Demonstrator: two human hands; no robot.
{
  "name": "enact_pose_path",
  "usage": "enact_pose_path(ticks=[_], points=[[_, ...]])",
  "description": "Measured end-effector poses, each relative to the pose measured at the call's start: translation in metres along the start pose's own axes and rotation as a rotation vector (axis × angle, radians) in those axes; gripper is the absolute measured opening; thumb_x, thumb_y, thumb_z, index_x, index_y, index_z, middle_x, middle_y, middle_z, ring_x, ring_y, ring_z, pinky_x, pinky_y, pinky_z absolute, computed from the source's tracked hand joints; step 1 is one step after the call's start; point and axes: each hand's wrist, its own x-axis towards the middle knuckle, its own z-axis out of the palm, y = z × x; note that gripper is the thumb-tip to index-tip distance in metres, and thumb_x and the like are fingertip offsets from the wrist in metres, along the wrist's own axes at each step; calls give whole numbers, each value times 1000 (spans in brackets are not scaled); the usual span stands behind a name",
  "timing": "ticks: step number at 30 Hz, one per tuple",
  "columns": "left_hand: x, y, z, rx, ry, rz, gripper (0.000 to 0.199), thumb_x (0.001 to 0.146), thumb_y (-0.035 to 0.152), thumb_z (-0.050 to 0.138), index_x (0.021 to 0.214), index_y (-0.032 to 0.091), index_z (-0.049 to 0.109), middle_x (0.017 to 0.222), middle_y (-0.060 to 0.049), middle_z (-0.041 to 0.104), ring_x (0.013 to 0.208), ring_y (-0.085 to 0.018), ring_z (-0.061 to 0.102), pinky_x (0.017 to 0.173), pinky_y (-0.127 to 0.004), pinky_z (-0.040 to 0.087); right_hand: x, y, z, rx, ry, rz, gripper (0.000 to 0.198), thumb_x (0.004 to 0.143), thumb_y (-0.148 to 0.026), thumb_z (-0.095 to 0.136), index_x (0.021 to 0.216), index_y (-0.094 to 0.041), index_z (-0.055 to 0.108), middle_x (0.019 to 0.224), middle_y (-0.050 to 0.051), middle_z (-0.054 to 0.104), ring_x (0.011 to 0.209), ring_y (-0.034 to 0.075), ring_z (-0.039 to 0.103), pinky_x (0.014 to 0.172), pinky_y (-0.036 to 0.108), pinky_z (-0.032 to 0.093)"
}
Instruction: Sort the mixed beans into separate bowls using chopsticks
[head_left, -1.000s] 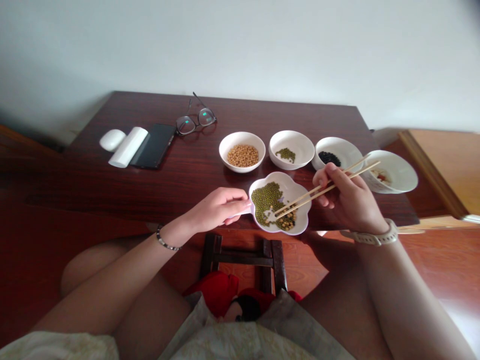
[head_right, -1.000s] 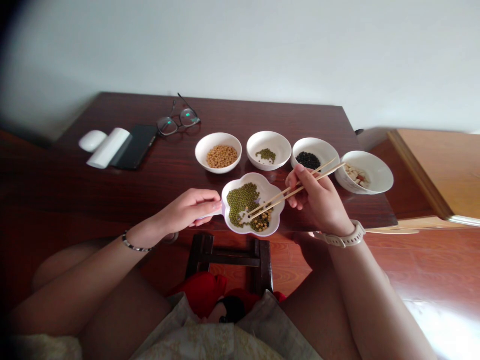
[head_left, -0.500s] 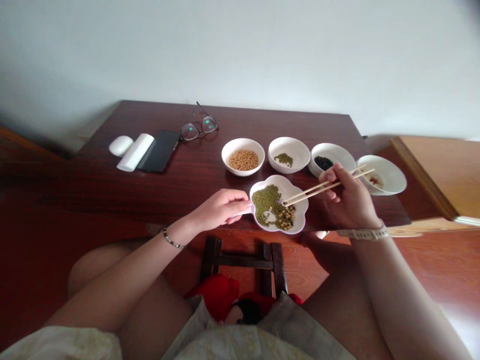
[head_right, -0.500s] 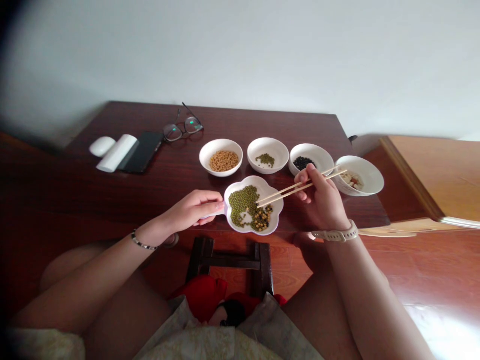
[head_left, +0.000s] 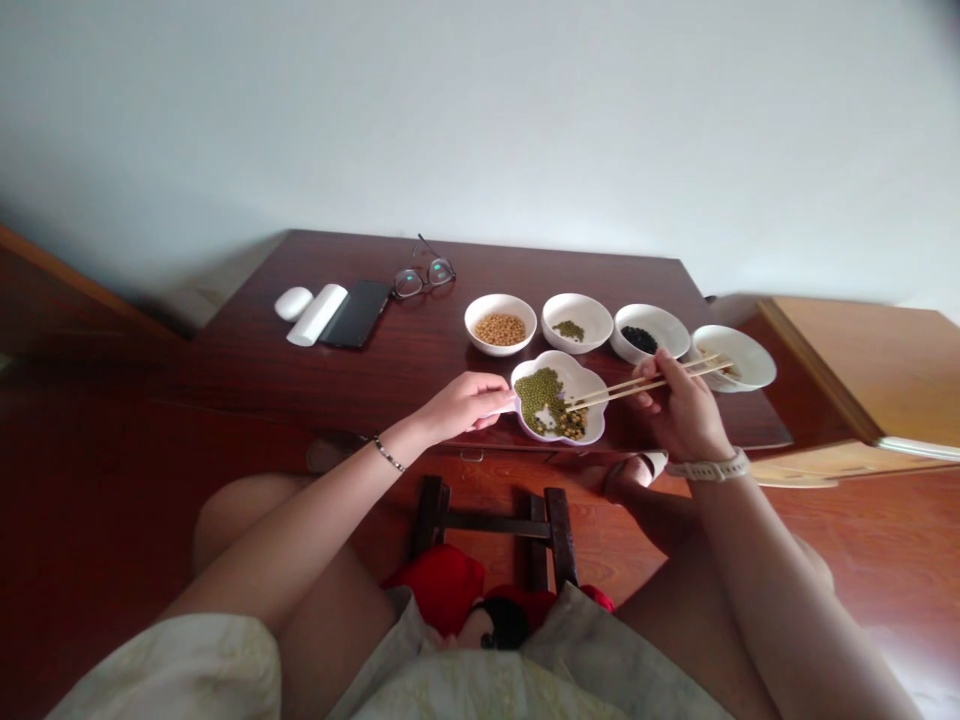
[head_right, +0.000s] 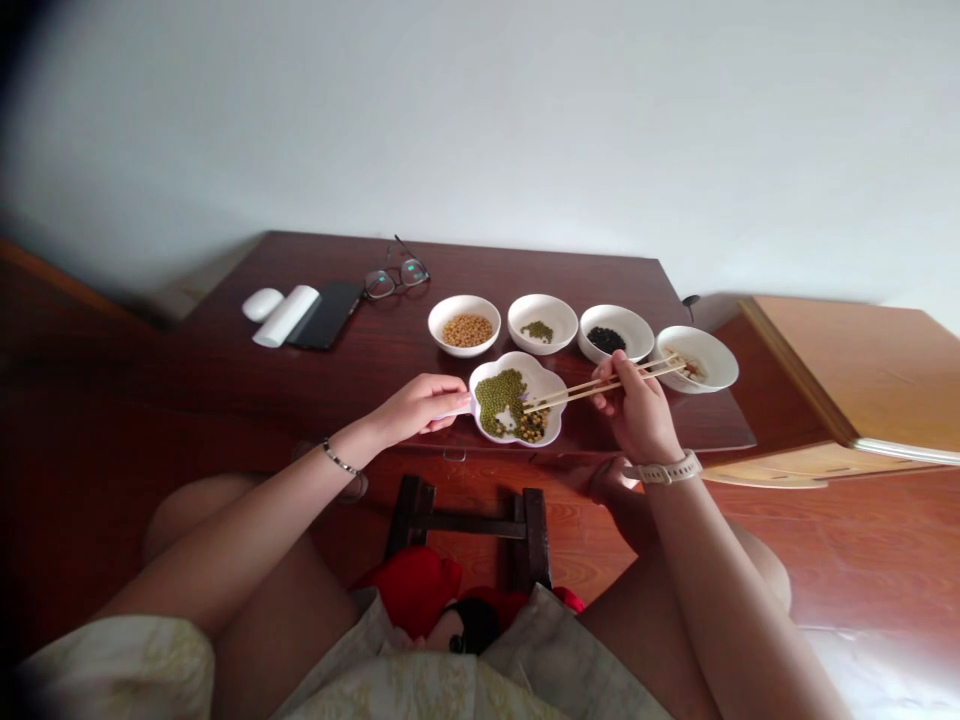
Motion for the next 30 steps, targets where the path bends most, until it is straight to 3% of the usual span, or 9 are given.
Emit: enact_pose_path(ticks=[9, 13, 19, 30], points=[[1, -2, -2, -7, -36, 16, 41, 105, 54, 65, 83, 19, 59, 58, 6, 51, 48, -8, 39, 50, -23, 27, -1, -13, 24, -134, -77, 89, 46, 99, -59, 80, 80, -19, 69, 66, 1, 58, 54, 11, 53, 40, 19, 39], [4, -1, -1, -39, -61, 0, 39, 104, 54, 66, 86, 20, 59, 58, 7, 50, 49, -8, 38, 49, -22, 27, 3, -14, 32, -169, -109, 107, 46, 97, -60, 81, 80, -20, 69, 69, 1, 60, 53, 10, 54, 41, 20, 42], [6, 1, -1, -30, -70, -18, 41, 105, 55, 65, 83, 20, 56, 59, 6, 51, 49, -8, 40, 49, -22, 27, 4, -11, 28, -280, -151, 128, 48, 100, -65, 76, 83, -20, 71, 65, 1, 64, 49, 11, 53, 41, 22, 43], [5, 5, -2, 39, -75, -65, 43, 107, 56, 62, 84, 20, 57, 59, 5, 53, 49, -9, 41, 49, -22, 30, -4, -20, 31, -276, -182, 113, 48, 101, -65, 75, 82, -22, 69, 65, 2, 65, 51, 13, 56, 45, 24, 44]])
